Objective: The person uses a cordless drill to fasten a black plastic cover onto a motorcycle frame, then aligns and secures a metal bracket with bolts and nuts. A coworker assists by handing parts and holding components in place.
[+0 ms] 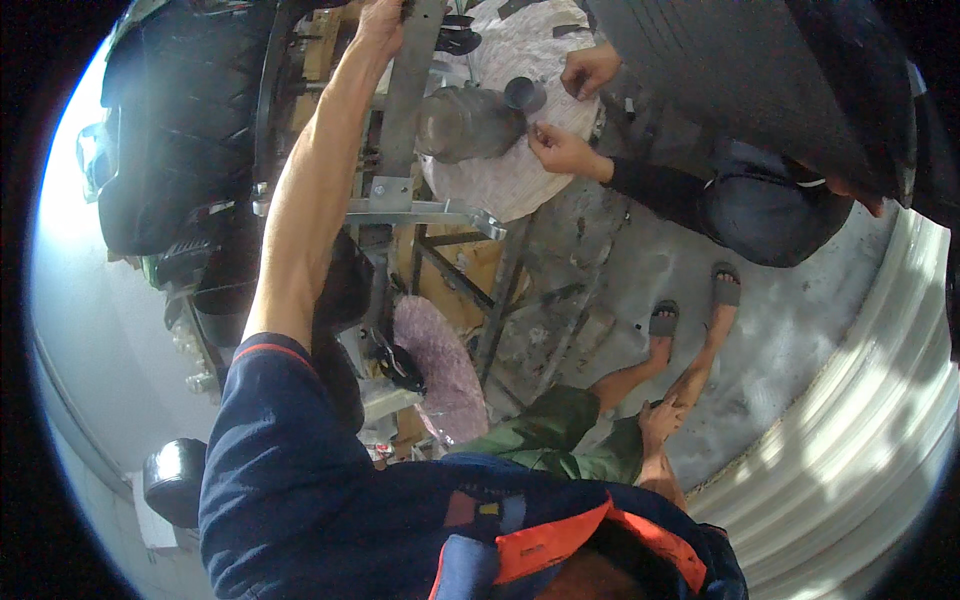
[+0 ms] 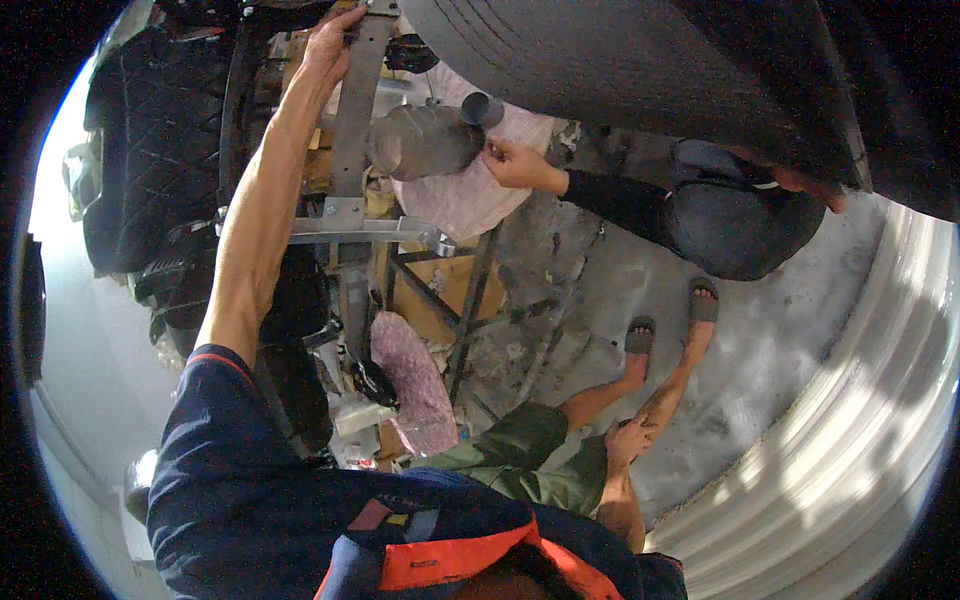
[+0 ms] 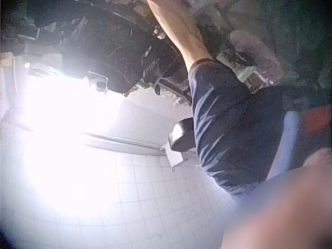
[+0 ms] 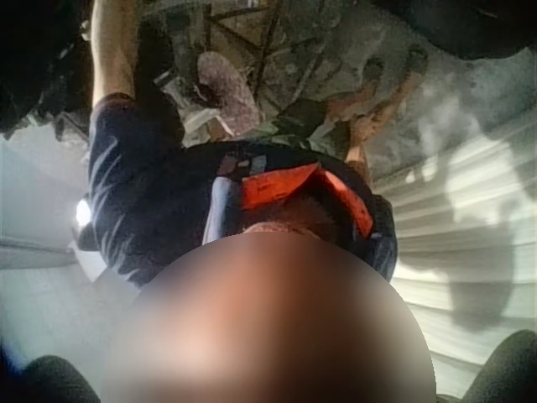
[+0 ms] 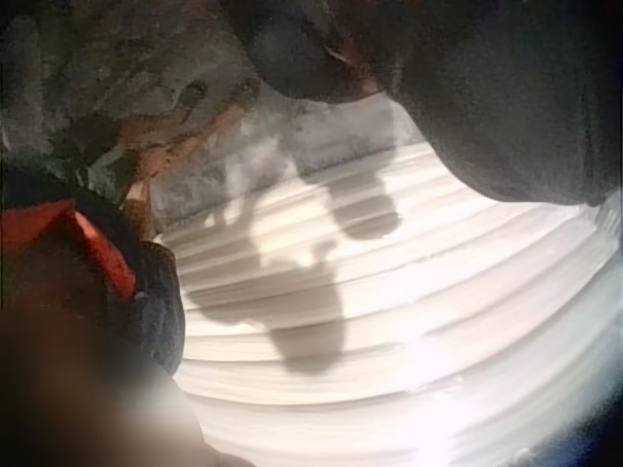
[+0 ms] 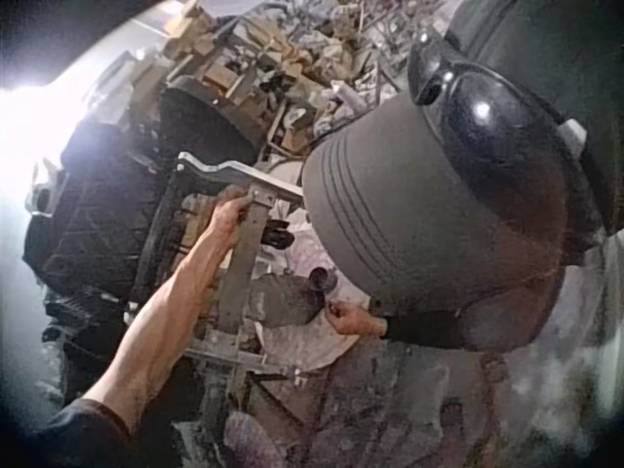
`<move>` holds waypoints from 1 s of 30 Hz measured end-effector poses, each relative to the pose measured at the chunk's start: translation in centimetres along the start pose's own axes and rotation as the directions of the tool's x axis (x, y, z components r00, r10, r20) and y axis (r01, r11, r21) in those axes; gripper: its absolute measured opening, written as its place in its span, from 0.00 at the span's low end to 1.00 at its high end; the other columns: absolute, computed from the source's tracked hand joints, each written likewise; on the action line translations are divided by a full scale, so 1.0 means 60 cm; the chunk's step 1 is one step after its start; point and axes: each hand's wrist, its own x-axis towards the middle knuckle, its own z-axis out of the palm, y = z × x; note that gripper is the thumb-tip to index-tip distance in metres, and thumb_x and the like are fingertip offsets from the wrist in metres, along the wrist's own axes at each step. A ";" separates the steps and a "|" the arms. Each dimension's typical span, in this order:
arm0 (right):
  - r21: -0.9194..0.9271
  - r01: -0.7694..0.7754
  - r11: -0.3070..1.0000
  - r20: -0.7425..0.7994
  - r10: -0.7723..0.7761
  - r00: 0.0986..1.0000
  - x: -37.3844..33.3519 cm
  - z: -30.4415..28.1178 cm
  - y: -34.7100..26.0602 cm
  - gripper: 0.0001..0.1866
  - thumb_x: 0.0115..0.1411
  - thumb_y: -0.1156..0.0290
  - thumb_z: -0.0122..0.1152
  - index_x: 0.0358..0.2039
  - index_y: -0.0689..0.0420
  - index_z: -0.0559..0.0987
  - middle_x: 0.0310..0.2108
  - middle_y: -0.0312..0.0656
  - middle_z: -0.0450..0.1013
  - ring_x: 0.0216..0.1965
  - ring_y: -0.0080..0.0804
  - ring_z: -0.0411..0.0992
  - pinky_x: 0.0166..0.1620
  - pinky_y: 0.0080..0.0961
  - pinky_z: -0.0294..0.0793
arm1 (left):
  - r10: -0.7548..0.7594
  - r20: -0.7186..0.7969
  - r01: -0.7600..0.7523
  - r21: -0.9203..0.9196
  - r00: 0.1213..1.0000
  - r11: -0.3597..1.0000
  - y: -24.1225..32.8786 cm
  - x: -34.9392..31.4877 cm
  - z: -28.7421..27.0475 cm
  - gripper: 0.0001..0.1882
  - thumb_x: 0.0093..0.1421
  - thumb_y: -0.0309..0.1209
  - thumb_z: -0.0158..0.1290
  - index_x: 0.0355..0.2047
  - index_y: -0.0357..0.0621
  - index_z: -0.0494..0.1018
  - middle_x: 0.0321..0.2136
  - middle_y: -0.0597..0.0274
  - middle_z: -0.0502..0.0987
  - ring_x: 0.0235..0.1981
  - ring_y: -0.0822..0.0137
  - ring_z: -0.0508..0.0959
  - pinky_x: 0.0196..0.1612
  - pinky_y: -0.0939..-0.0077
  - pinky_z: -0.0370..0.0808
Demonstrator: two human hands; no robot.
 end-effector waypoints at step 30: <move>0.674 0.112 0.731 0.053 -0.198 0.979 -0.080 -0.222 0.109 0.41 0.53 0.64 0.73 0.63 0.66 0.64 0.51 0.64 0.73 0.47 0.52 0.77 0.48 0.40 0.77 | -0.241 -0.085 0.211 -0.268 0.967 0.940 0.024 -0.035 0.047 0.37 0.60 0.61 0.56 0.50 0.37 0.77 0.44 0.57 0.78 0.41 0.65 0.73 0.46 0.67 0.70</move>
